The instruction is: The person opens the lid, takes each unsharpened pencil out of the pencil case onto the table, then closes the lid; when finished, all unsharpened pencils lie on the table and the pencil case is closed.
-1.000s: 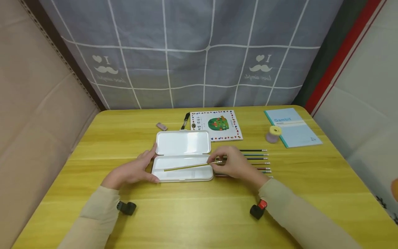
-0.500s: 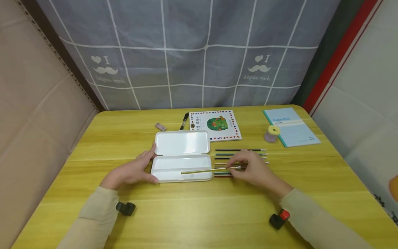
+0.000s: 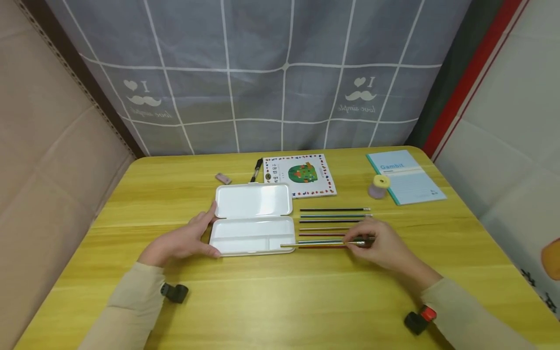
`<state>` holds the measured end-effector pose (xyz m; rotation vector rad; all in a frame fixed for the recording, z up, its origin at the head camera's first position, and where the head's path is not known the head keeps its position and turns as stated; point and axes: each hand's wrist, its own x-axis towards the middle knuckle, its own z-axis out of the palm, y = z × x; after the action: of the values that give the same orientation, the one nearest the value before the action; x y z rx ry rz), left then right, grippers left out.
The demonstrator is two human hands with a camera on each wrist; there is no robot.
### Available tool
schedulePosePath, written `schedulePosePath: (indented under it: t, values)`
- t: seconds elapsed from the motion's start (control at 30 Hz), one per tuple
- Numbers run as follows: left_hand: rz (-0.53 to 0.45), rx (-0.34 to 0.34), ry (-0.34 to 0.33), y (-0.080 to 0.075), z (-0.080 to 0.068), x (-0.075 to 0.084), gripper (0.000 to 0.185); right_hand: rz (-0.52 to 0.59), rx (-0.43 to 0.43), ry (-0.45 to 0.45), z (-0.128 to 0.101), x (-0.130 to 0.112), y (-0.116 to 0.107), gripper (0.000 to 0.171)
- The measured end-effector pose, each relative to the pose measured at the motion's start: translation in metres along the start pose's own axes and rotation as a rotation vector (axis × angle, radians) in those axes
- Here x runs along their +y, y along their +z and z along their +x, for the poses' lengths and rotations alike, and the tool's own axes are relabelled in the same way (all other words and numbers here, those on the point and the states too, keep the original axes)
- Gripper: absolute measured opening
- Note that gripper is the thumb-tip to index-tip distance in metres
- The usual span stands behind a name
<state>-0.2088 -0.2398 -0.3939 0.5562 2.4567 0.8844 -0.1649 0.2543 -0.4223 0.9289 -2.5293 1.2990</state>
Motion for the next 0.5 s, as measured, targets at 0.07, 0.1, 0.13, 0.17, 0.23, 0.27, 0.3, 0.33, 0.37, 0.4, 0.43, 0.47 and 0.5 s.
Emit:
schedulePosePath:
  t: [0.07, 0.1, 0.13, 0.17, 0.23, 0.27, 0.3, 0.33, 0.37, 0.4, 0.43, 0.47, 0.5]
  values:
    - [0.001, 0.0, -0.001, 0.0, 0.0, 0.0, 0.134, 0.013, 0.01, 0.007, -0.005, 0.0, -0.002, 0.026]
    - [0.002, 0.001, -0.001, 0.0, 0.0, 0.001, 0.134, 0.017, 0.016, 0.013, -0.007, 0.0, -0.003, 0.026]
    - [0.0, 0.0, -0.003, 0.0, 0.0, 0.001, 0.134, 0.02, 0.023, 0.016, -0.009, 0.0, -0.004, 0.025]
    - [-0.001, -0.001, -0.005, 0.001, 0.0, 0.001, 0.134, 0.016, 0.029, 0.02, -0.011, 0.0, -0.005, 0.026]
    - [-0.003, -0.002, -0.01, 0.001, 0.0, 0.001, 0.134, 0.009, 0.039, 0.027, -0.014, -0.001, -0.007, 0.026]
    - [-0.005, -0.002, -0.012, 0.001, 0.0, 0.001, 0.134, 0.004, 0.043, 0.029, -0.016, -0.001, -0.008, 0.027]
    - [-0.004, -0.002, -0.014, 0.001, 0.0, 0.001, 0.134, 0.0, 0.047, 0.035, -0.017, -0.001, -0.01, 0.027]
    - [-0.004, -0.003, -0.015, 0.001, 0.0, 0.001, 0.135, -0.004, 0.051, 0.035, -0.018, -0.001, -0.011, 0.028]
    - [-0.003, -0.002, -0.015, 0.001, 0.0, 0.001, 0.135, -0.01, 0.054, 0.032, -0.02, -0.002, -0.012, 0.028]
    - [-0.001, -0.002, -0.015, 0.001, 0.0, 0.001, 0.135, -0.008, 0.056, 0.035, -0.021, -0.002, -0.013, 0.029]
    - [0.001, -0.001, -0.014, 0.001, 0.0, 0.001, 0.135, -0.007, 0.059, 0.036, -0.022, -0.002, -0.014, 0.029]
    - [0.002, 0.001, -0.013, 0.001, 0.0, 0.001, 0.135, -0.008, 0.063, 0.042, -0.023, -0.002, -0.015, 0.03]
    - [0.0, 0.001, -0.01, 0.001, 0.0, 0.001, 0.135, -0.011, 0.065, 0.047, -0.024, -0.002, -0.016, 0.03]
